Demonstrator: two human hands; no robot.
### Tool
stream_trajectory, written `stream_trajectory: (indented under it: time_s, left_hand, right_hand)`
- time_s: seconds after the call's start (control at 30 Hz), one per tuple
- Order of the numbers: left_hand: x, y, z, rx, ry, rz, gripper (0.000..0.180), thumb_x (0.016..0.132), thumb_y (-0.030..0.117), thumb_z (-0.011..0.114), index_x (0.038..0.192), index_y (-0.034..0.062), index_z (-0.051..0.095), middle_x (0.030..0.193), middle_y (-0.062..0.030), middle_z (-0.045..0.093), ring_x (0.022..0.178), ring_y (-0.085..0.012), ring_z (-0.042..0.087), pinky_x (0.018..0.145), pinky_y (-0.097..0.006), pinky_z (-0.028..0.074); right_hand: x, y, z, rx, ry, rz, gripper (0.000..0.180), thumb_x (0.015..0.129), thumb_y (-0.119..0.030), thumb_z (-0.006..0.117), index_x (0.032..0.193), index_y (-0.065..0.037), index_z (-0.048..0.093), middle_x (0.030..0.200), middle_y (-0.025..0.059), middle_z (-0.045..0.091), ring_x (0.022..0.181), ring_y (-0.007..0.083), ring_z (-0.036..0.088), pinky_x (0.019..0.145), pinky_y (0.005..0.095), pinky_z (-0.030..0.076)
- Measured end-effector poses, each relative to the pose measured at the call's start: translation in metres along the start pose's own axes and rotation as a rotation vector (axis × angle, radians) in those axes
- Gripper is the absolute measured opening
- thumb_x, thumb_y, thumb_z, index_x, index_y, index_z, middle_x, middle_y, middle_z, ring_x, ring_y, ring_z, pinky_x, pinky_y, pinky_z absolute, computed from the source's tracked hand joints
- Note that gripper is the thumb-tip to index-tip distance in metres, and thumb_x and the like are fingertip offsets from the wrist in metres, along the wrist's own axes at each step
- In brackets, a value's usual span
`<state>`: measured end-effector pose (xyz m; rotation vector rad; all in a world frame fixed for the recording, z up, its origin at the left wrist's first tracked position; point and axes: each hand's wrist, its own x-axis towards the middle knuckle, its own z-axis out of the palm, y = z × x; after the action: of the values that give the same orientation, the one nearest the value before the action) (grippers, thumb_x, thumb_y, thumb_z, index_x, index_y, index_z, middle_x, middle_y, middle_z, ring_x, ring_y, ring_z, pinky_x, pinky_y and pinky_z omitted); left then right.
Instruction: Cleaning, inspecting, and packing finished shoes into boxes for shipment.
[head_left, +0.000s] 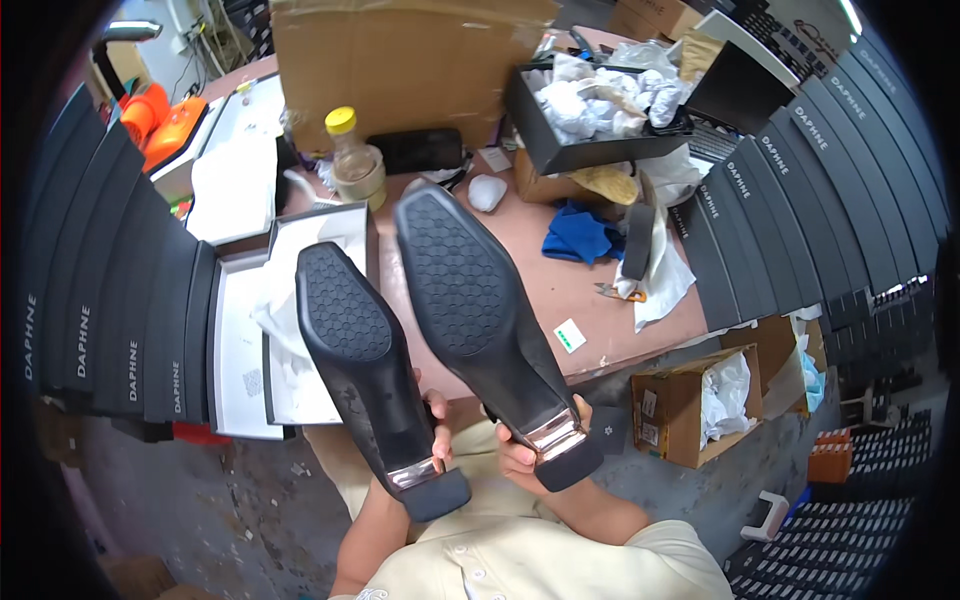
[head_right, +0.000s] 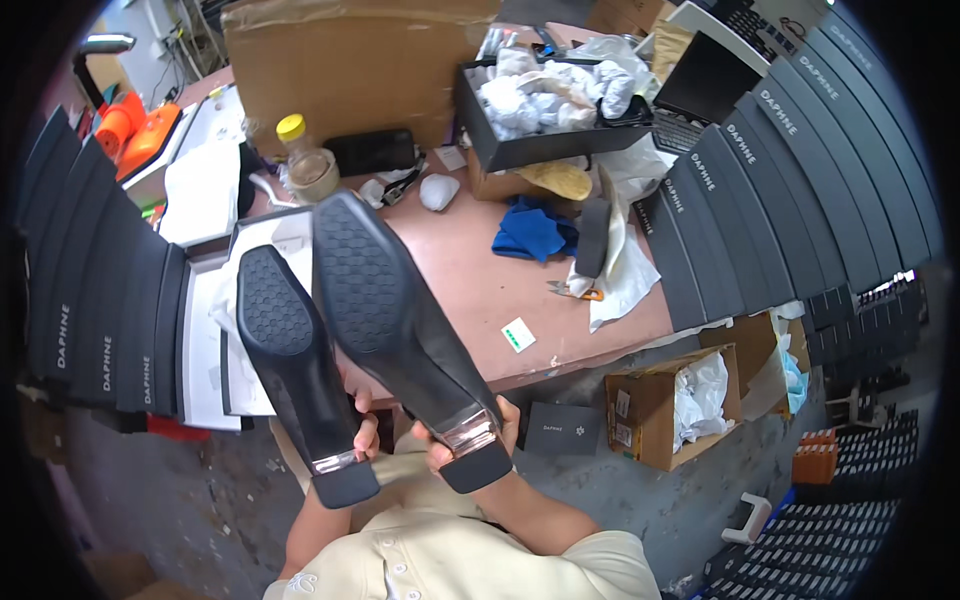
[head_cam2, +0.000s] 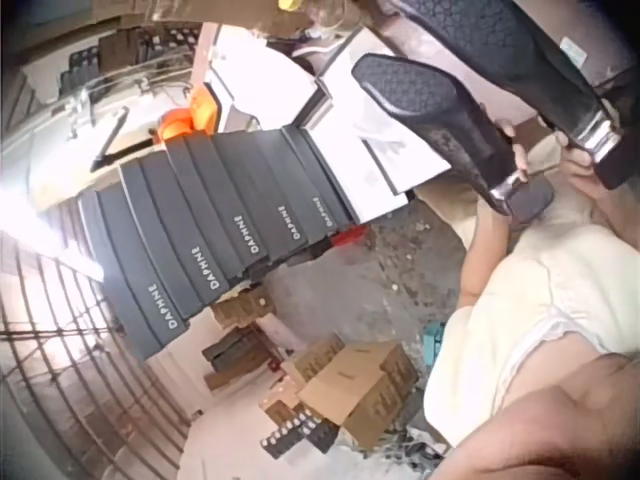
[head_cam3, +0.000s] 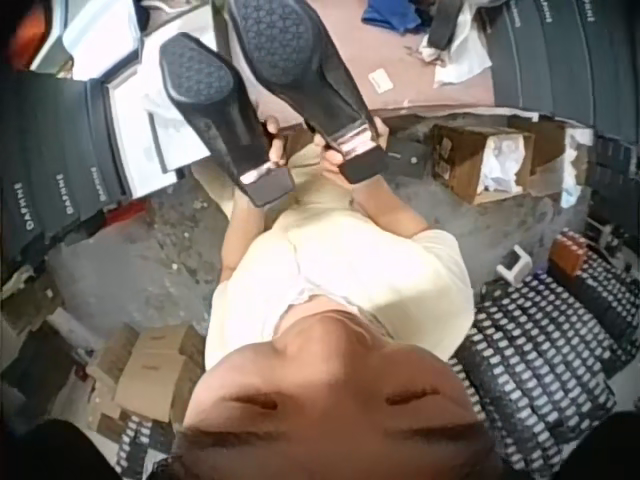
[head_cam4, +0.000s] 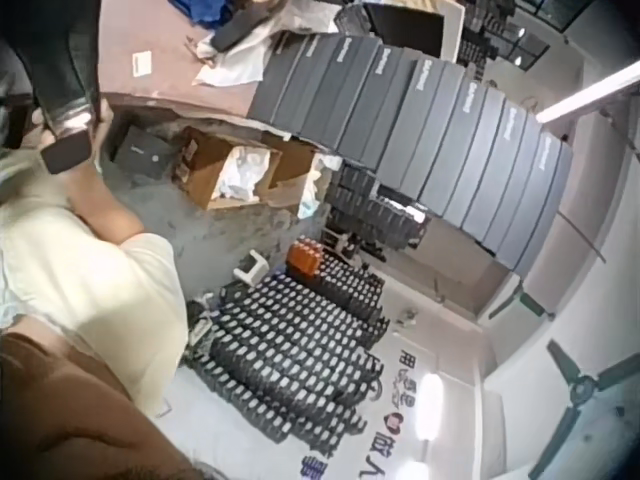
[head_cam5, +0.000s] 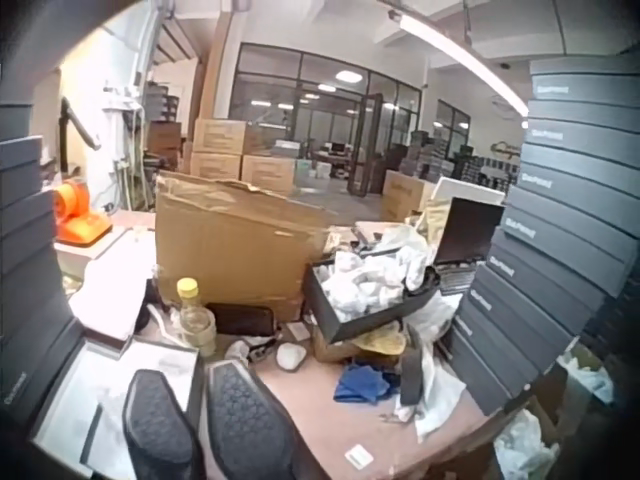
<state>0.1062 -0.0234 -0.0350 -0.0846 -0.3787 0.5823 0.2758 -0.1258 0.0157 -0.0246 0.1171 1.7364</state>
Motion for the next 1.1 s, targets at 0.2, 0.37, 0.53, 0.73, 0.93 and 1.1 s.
stream_trajectory:
  time_s: [0.2,0.37,0.53,0.73,0.93,1.1]
  left_hand:
    - [0.019,-0.012,-0.008,0.265,0.102,0.014,0.055,0.094,0.025,0.046,0.14,0.0025,0.027,0.123,-0.0238,0.049,0.089,-0.0384,0.063,0.07,-0.042,0.056]
    - [0.027,-0.026,-0.018,0.273,0.441,0.255,0.046,0.093,0.034,0.049,0.123,-0.0016,0.049,0.106,-0.025,0.061,0.085,-0.0334,0.066,0.074,-0.047,0.056]
    - [0.04,0.003,-0.046,0.241,0.393,0.223,0.048,0.094,0.038,0.044,0.127,0.0041,0.049,0.116,-0.0255,0.056,0.098,-0.0355,0.062,0.083,-0.049,0.053]
    - [0.03,0.027,-0.08,0.012,0.425,0.134,0.052,0.093,0.041,0.04,0.139,0.0155,0.037,0.13,-0.0166,0.05,0.1,-0.0326,0.059,0.084,-0.041,0.054]
    - [0.011,0.012,-0.061,0.131,0.662,0.434,0.037,0.09,0.021,0.048,0.125,0.0094,0.053,0.127,-0.013,0.053,0.113,-0.034,0.053,0.091,-0.04,0.049]
    - [-0.016,-0.02,-0.031,-0.231,0.686,0.579,0.049,0.092,0.035,0.043,0.123,-0.001,0.051,0.124,-0.0164,0.054,0.124,-0.0354,0.044,0.1,-0.044,0.043]
  right_hand:
    - [-0.03,-0.038,-0.021,0.068,0.249,-0.22,0.071,0.077,-0.063,0.048,0.116,-0.005,0.058,0.101,0.0227,0.062,0.064,0.0187,0.06,0.051,0.025,0.046]
    - [-0.017,-0.052,-0.014,-0.092,0.519,-0.355,0.067,0.077,-0.062,0.049,0.114,-0.008,0.06,0.101,0.021,0.063,0.062,0.0173,0.059,0.048,0.0229,0.045]
    - [0.026,-0.059,-0.032,-0.114,0.599,-0.445,0.053,0.082,-0.055,0.049,0.103,-0.007,0.061,0.096,0.016,0.065,0.077,0.0217,0.065,0.056,0.0265,0.054]
    - [0.048,-0.057,-0.068,-0.759,0.648,-0.637,0.046,0.086,-0.032,0.063,0.12,-0.004,0.05,0.099,0.0075,0.062,0.086,0.0194,0.064,0.062,0.0305,0.058]
    - [0.008,-0.11,-0.058,-1.903,0.869,-0.808,0.034,0.093,-0.033,0.053,0.086,-0.002,0.065,0.059,0.0052,0.058,0.06,0.016,0.061,0.054,0.0313,0.047]
    - [0.031,-0.259,-0.005,-2.083,1.075,-1.543,0.02,0.084,-0.022,0.062,0.085,-0.002,0.065,0.072,0.01,0.062,0.069,0.0274,0.06,0.066,0.0367,0.046]
